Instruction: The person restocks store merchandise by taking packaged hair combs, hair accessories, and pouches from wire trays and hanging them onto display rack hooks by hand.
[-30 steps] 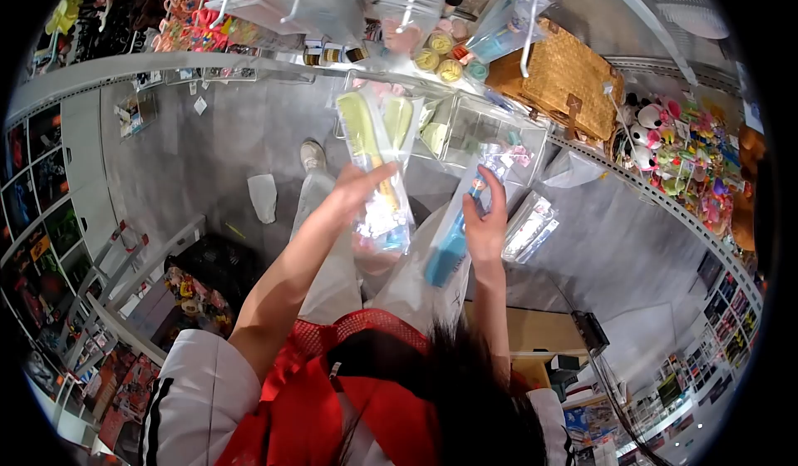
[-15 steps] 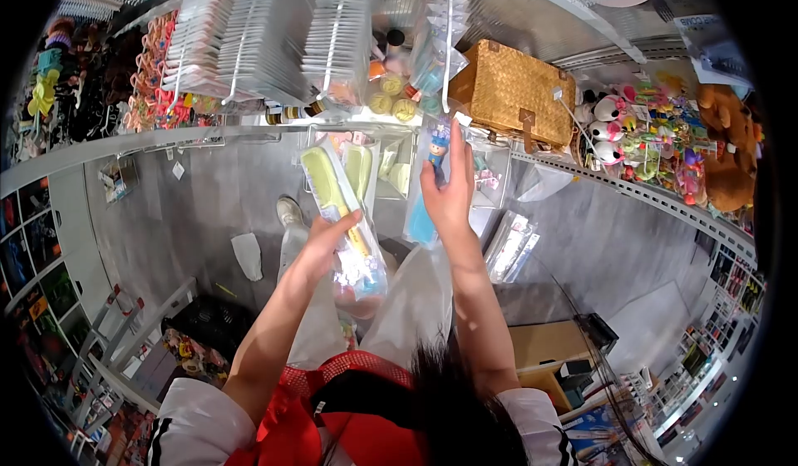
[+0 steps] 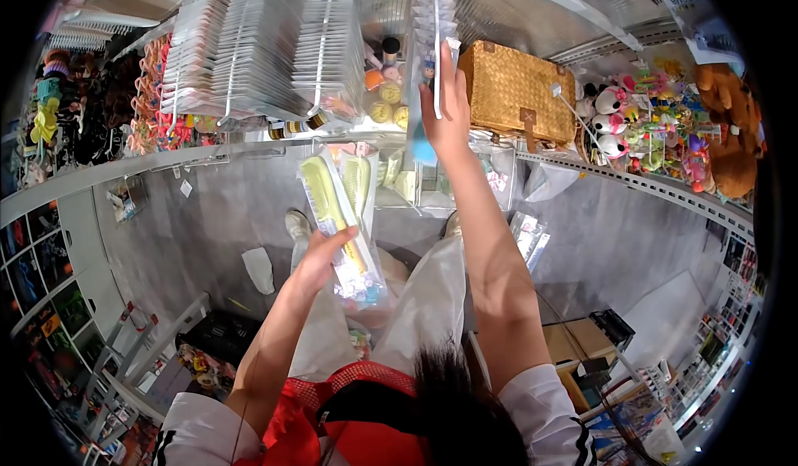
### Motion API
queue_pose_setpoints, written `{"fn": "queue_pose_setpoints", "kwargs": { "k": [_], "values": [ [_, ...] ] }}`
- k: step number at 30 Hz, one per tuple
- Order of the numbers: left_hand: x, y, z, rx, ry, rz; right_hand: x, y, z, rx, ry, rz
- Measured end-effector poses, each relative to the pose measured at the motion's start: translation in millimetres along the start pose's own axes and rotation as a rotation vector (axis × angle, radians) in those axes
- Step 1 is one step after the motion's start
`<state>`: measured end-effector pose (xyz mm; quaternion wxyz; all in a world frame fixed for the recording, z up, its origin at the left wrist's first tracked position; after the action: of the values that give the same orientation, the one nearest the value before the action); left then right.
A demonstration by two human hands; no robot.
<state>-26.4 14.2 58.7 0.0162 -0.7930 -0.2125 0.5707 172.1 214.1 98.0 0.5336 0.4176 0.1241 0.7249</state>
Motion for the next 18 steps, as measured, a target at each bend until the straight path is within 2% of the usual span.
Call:
{"fn": "queue_pose_setpoints", "kwargs": {
  "k": [4, 8, 10, 12, 14, 15, 18],
  "values": [
    [-3, 1, -1, -0.069, 0.083, -0.019, -7, 7, 5, -0.016, -0.068, 0.02],
    [-4, 5, 4, -0.159, 0.173, -0.006, -56, 22, 25, -0.112, -0.179, -0.235],
    [2, 12, 13, -0.171, 0.142, -0.011, -118, 4, -1, 0.211, 0.032, -0.501],
    [3, 15, 16, -0.178, 0.106, -0.011, -149, 40, -18, 0.84, 0.056, -0.847],
    [3, 14, 12, -0.093, 0.114, 0.009, -160, 78, -23, 0.996, 0.116, -0.875],
    [2, 15, 10, -0.049, 0.121, 0.021, -164, 87, -27, 1.002, -0.026, -0.839],
    [-5, 30, 13, 0.059, 0.083, 0.004, -186, 103, -27, 0.827, 0.064, -0.946]
  ]
}}
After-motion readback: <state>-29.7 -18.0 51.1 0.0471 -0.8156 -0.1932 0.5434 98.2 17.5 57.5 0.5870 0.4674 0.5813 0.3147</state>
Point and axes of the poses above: each hand's wrist, its own x-axis towards the middle knuckle, its own z-axis out of the back of the hand, y = z × x, the point moved 5 cm from there along x, towards the middle knuckle, and after that the axes turned 13 degrees about z, right-handed, at the moved point
